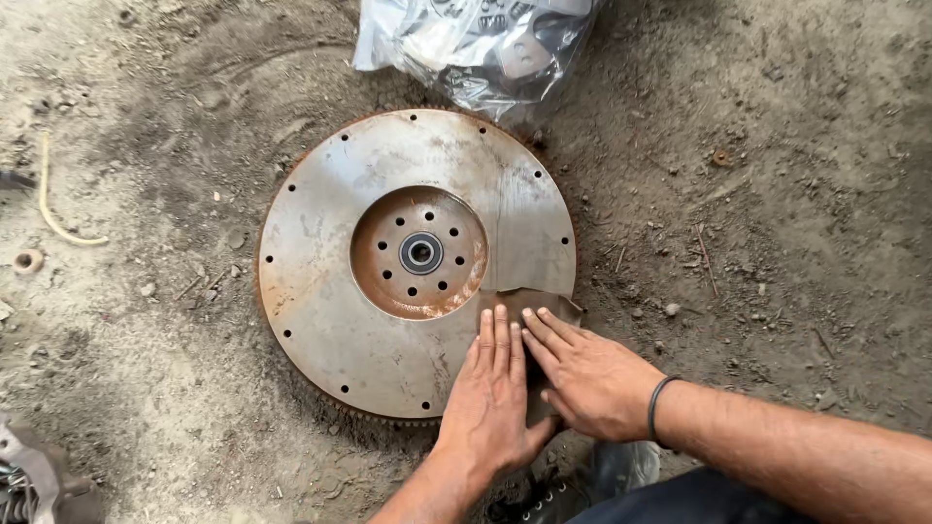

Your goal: The person sands the flat surface of a metal flywheel by hand using a piece of sandpaper, rubbing it repeatedly in circular and linear motions across the metal.

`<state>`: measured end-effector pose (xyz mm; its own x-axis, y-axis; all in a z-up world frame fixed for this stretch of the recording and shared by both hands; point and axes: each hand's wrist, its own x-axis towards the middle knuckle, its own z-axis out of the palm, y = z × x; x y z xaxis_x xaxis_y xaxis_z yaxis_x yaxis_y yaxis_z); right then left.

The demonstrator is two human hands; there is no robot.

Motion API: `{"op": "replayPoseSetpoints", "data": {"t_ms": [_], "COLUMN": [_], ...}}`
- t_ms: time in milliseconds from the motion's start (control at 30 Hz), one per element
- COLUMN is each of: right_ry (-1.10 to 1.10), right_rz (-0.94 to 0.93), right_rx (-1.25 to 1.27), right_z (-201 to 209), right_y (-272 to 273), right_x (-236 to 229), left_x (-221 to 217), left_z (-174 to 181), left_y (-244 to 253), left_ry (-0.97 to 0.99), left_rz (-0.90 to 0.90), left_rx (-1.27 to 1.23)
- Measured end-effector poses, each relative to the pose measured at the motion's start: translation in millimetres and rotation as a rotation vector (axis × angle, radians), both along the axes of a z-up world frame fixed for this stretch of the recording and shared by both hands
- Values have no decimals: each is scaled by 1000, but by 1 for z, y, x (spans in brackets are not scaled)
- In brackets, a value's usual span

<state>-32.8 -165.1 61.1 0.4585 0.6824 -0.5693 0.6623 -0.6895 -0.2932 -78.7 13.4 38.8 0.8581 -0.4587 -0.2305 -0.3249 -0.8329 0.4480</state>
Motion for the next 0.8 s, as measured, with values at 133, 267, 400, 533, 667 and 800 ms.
{"op": "replayPoseSetpoints", "data": {"t_ms": [133, 267, 400, 533, 667, 800], "right_ry": [-131, -241, -301, -307, -207, -77], "right_rz": [-1, -86, -113, -39, 114, 102], "right_rx": [24, -21, 45, -29, -110, -160], "right_z": [-22, -52, -69, -56, -14, -2], "right_y": [-4, 0, 9, 13, 4, 12], "right_x": [37, 108, 162, 117, 21, 7], "left_x": [36, 118, 168, 118, 23, 4], "left_z": [-15, -24, -36, -26, 6, 14], "left_y": [-9, -13, -18, -18, -12, -4], "left_ry": [-70, 36, -87, -181, -11, 42], "left_rz": [42, -4, 81, -4, -133, -5], "left_rx": [34, 264, 291, 446, 427, 146]}}
